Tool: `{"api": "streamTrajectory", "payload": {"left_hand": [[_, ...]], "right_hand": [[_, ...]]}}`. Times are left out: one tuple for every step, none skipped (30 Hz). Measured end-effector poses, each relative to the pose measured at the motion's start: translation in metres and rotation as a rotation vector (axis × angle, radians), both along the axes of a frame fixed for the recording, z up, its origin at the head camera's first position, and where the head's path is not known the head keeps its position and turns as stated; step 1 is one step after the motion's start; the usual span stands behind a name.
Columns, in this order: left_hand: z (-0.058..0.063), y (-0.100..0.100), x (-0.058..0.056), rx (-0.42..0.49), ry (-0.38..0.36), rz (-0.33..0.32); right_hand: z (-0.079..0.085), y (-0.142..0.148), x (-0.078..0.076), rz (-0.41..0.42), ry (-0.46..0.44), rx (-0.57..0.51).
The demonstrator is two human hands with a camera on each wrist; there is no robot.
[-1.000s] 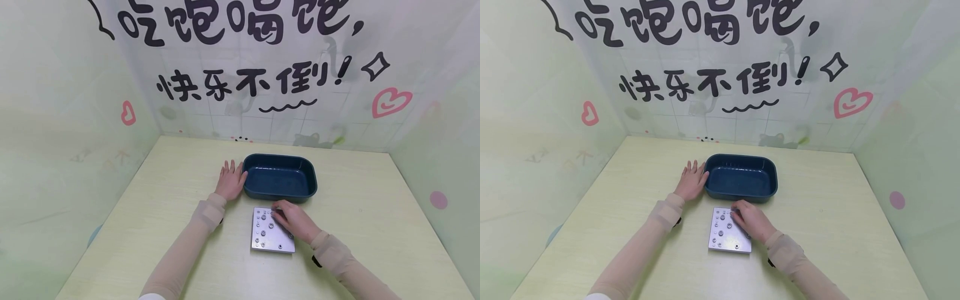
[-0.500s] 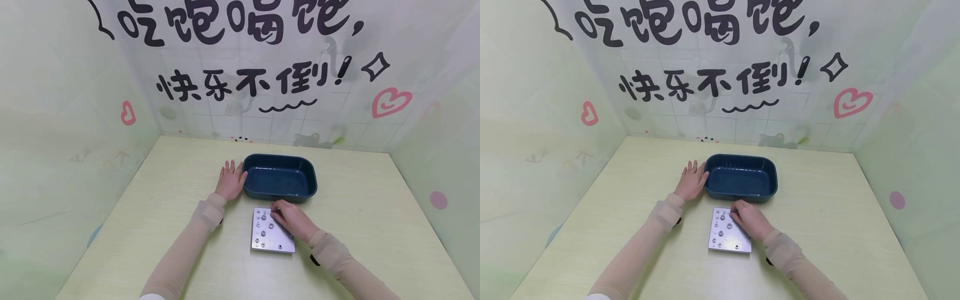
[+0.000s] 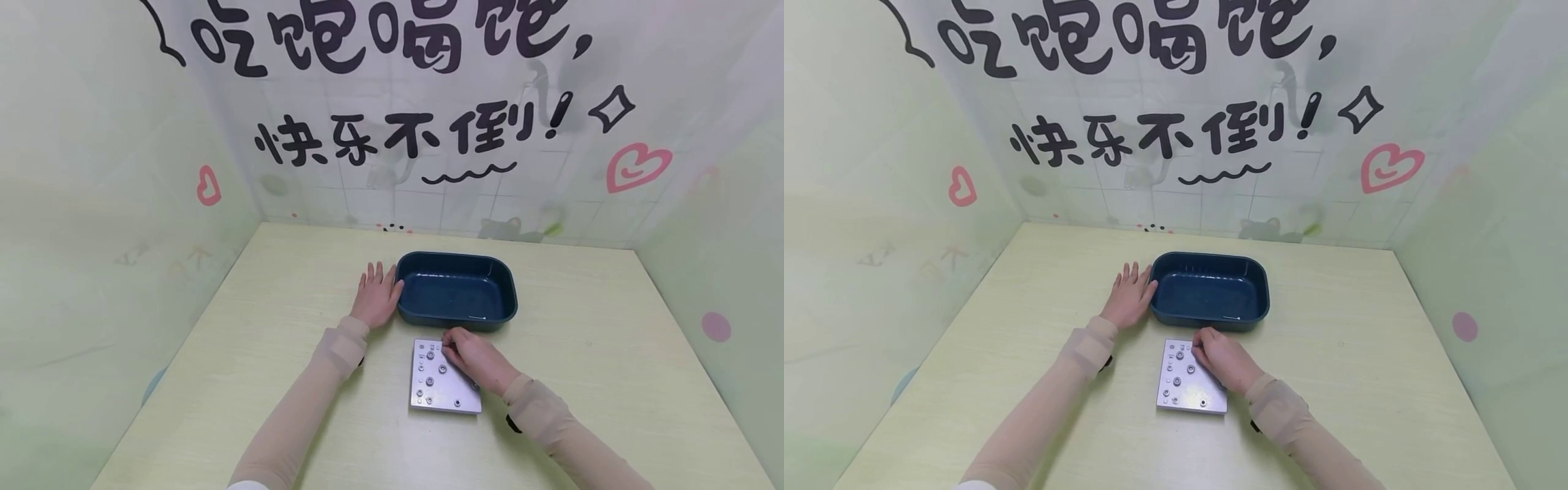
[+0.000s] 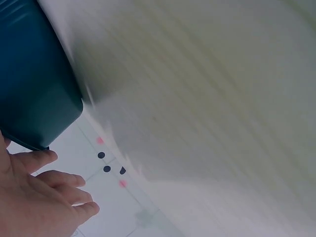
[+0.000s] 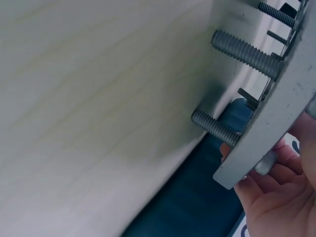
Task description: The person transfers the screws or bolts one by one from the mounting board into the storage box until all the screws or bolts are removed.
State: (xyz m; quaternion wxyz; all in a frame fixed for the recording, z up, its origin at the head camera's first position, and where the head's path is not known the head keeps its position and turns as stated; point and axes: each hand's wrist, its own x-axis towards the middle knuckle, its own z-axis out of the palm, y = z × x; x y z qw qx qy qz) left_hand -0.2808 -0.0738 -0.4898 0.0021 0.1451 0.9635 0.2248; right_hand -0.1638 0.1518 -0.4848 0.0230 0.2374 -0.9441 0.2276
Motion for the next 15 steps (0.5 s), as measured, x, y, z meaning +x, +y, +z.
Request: {"api": "streamTrajectory", "payload": {"left_hand": [[-0.0001,-0.0001,0.0002,-0.001,0.0,0.001],[-0.0003,-0.0003,0.0002,-0.001,0.001,0.001],[-0.0004,-0.0004,0.0003,-0.001,0.002,0.001],[-0.0004,-0.0004,0.0004,-0.001,0.003,0.001],[-0.0005,-0.0005,0.0004,-0.001,0.004,0.001],[-0.0004,-0.0006,0.0005,-0.002,0.004,0.0],[-0.0004,-0.0006,0.0006,-0.003,0.004,0.0],[-0.0005,-0.0007,0.0006,-0.003,0.005,-0.001],[-0.0004,-0.0008,0.0007,-0.003,0.005,-0.001],[-0.0004,-0.0008,0.0007,-0.003,0.004,-0.001],[-0.0005,-0.0009,0.0007,-0.004,0.003,-0.002],[-0.0003,-0.0009,0.0008,-0.004,0.003,-0.002],[-0.0004,-0.0009,0.0009,-0.003,0.004,-0.002],[-0.0002,-0.0009,0.0009,-0.001,0.003,-0.002],[-0.0001,-0.0009,0.001,0.0,0.003,-0.003]], "right_hand": [[-0.0003,0.0002,-0.0002,0.006,0.003,0.007],[-0.0003,0.0002,-0.0003,0.012,0.007,0.012],[-0.0003,0.0002,-0.0005,0.019,0.011,0.016],[-0.0001,0.0002,-0.0006,0.025,0.017,0.021],[0.0,0.0001,-0.0008,0.031,0.02,0.026],[0.0,0.0,-0.001,0.035,0.022,0.029],[0.0003,-0.0001,-0.0011,0.039,0.02,0.032],[0.0005,-0.0002,-0.0014,0.042,0.015,0.033],[0.0006,-0.0002,-0.0017,0.044,0.009,0.037],[0.0008,-0.0003,-0.0018,0.045,0.003,0.041],[0.0008,-0.0002,-0.002,0.046,-0.003,0.044],[0.0009,-0.0001,-0.0022,0.048,-0.009,0.049],[0.0009,0.0,-0.0024,0.05,-0.015,0.053],[0.0006,0.0001,-0.0026,0.051,-0.018,0.059],[0.0006,0.0002,-0.0026,0.054,-0.019,0.064]]}}
